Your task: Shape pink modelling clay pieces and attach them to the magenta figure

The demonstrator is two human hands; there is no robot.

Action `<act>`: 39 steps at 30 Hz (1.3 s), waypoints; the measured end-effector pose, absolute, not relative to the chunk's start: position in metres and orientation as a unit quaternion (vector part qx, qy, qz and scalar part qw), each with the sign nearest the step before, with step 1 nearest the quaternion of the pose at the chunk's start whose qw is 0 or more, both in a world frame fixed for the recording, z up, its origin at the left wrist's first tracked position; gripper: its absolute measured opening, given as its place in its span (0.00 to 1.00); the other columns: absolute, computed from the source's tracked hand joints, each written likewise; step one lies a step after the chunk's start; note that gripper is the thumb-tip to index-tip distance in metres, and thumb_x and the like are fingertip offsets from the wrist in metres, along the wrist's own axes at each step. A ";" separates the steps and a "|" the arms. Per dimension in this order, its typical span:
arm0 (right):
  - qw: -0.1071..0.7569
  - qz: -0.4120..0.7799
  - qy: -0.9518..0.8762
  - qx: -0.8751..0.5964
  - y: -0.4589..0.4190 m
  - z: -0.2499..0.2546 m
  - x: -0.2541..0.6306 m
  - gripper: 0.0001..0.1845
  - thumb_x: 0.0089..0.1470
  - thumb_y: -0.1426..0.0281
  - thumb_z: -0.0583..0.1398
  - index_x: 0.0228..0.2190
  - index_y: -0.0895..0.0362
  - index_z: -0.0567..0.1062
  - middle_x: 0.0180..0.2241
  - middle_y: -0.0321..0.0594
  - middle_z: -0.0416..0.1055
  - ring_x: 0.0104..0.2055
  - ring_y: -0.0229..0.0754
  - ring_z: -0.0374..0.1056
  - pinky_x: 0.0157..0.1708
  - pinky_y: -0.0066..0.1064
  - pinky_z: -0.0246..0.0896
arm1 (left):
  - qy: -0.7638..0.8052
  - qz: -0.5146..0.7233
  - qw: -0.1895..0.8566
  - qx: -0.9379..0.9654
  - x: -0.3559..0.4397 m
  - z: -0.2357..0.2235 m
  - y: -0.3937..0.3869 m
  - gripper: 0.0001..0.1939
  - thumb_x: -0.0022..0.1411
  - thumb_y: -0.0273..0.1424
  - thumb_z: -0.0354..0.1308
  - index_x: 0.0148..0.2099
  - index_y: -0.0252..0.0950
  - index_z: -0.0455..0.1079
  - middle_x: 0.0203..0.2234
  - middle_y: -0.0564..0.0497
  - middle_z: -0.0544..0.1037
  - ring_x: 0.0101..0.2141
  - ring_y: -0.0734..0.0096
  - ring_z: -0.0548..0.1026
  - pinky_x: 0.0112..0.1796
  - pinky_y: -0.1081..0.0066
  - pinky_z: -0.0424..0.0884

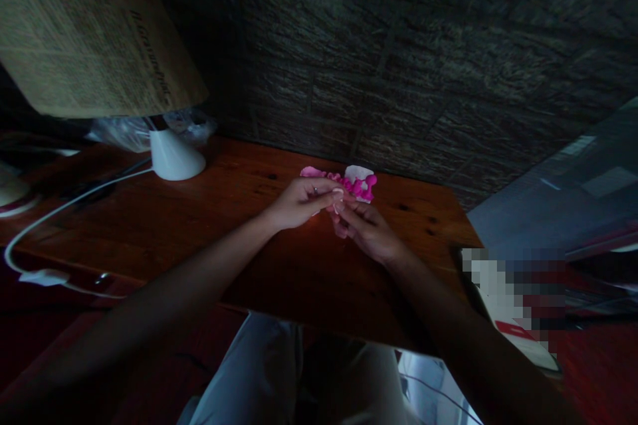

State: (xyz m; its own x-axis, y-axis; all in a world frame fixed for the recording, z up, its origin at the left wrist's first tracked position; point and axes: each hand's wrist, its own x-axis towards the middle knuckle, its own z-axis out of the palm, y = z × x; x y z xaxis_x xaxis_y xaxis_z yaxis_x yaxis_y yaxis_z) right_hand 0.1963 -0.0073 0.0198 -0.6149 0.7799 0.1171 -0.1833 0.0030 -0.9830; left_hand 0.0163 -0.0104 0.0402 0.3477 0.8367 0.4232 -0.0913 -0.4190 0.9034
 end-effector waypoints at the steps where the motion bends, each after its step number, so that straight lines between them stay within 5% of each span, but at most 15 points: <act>1: 0.364 0.669 -0.599 -0.247 -0.007 0.020 0.196 0.22 0.54 0.49 0.67 0.31 0.55 0.75 0.26 0.32 0.67 0.23 0.31 0.56 0.24 0.28 0.52 | 0.275 0.503 0.461 0.677 0.017 0.041 -0.012 0.18 0.63 0.45 0.66 0.35 0.33 0.80 0.25 0.50 0.79 0.26 0.74 0.75 0.29 0.74 0.72; 6: 0.358 0.715 -0.546 -0.251 -0.008 0.025 0.196 0.21 0.49 0.51 0.71 0.31 0.55 0.75 0.27 0.33 0.69 0.23 0.32 0.57 0.23 0.28 0.54 | 0.284 0.529 0.486 0.635 0.019 0.036 -0.010 0.18 0.59 0.45 0.70 0.35 0.33 0.79 0.24 0.51 0.79 0.24 0.76 0.74 0.27 0.74 0.70; 15: 0.311 0.775 -0.503 -0.223 -0.011 0.033 0.201 0.19 0.55 0.52 0.68 0.34 0.54 0.73 0.26 0.32 0.68 0.23 0.33 0.57 0.24 0.28 0.56 | 0.227 0.511 0.578 0.594 0.018 0.030 -0.006 0.18 0.57 0.43 0.73 0.44 0.36 0.83 0.36 0.44 0.85 0.41 0.66 0.81 0.43 0.68 0.76; 22: 0.287 0.798 -0.489 -0.203 -0.013 0.035 0.199 0.22 0.52 0.50 0.69 0.36 0.53 0.73 0.28 0.32 0.70 0.24 0.32 0.58 0.25 0.28 0.57 | 0.243 0.490 0.613 0.569 0.014 0.028 -0.007 0.17 0.55 0.42 0.73 0.40 0.35 0.83 0.31 0.45 0.83 0.28 0.70 0.79 0.30 0.71 0.74; 31: 0.330 0.713 -0.576 -0.224 -0.009 0.028 0.198 0.22 0.55 0.48 0.67 0.35 0.54 0.76 0.28 0.33 0.72 0.23 0.31 0.59 0.24 0.27 0.57 | 0.262 0.537 0.568 0.566 0.017 0.025 -0.003 0.17 0.53 0.43 0.74 0.35 0.33 0.82 0.21 0.53 0.76 0.18 0.82 0.65 0.20 0.78 0.62; 39: 0.378 0.566 -0.701 -0.216 -0.009 0.028 0.197 0.25 0.65 0.48 0.57 0.32 0.57 0.76 0.28 0.36 0.72 0.23 0.32 0.62 0.26 0.28 0.61 | 0.196 0.511 0.616 0.567 0.018 0.029 -0.004 0.21 0.59 0.45 0.70 0.44 0.32 0.83 0.27 0.47 0.80 0.23 0.74 0.74 0.24 0.74 0.70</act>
State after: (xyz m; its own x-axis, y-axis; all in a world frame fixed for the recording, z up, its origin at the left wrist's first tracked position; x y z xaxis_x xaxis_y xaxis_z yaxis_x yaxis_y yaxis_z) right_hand 0.1971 -0.0087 0.0278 -0.6211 0.7302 0.2846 -0.1243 0.2668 -0.9557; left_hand 0.0180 -0.0038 0.0294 0.4013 0.8513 0.3381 -0.4079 -0.1644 0.8981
